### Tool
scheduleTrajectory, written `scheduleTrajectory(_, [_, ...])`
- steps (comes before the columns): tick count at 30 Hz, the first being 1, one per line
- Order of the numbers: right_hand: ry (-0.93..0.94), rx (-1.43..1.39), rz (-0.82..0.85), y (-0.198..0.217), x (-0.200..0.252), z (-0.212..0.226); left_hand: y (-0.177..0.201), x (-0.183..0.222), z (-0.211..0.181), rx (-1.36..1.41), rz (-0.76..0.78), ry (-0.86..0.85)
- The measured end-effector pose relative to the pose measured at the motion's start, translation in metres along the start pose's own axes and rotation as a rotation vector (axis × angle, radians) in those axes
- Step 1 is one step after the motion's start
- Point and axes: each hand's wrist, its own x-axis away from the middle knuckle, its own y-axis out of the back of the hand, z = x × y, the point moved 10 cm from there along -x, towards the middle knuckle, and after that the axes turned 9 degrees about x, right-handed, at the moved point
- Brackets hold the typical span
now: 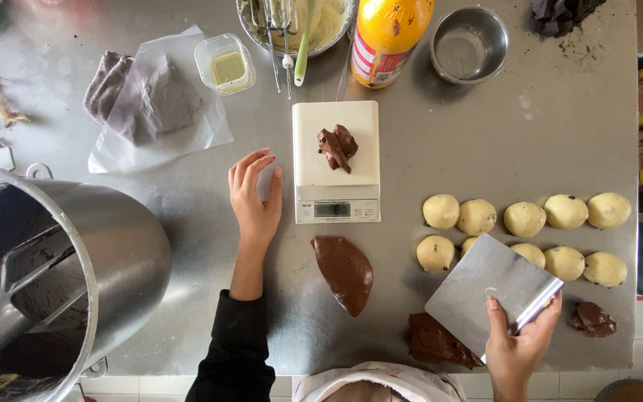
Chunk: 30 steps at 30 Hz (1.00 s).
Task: The person weighs pieces of dark dough on a digital scale, then uses a metal scraper to cut and divide the dough on a stainless steel work surface next to several pale dough balls.
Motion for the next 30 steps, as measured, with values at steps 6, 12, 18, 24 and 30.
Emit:
scheduleTrajectory(6, [-0.014, -0.008, -0.004, 0.001, 0.000, -0.006, -0.003, 0.000, -0.001, 0.026, 0.004, 0.001])
scheduleTrajectory(12, [-0.020, 0.010, -0.006, 0.001, 0.001, -0.007, -0.004, 0.000, 0.001, 0.013, 0.015, 0.008])
scheduleTrajectory(18, [-0.017, 0.010, -0.002, -0.001, 0.000, -0.005, -0.023, 0.004, 0.022, 0.014, 0.147, 0.215])
scheduleTrajectory(24, [0.017, 0.000, -0.035, 0.007, 0.008, 0.001, -0.069, -0.002, -0.032, -0.223, 0.256, -0.062])
scheduleTrajectory(30, [-0.015, -0.087, -0.127, 0.032, 0.027, -0.006, -0.079, -0.025, -0.050, -0.150, 0.215, -0.083])
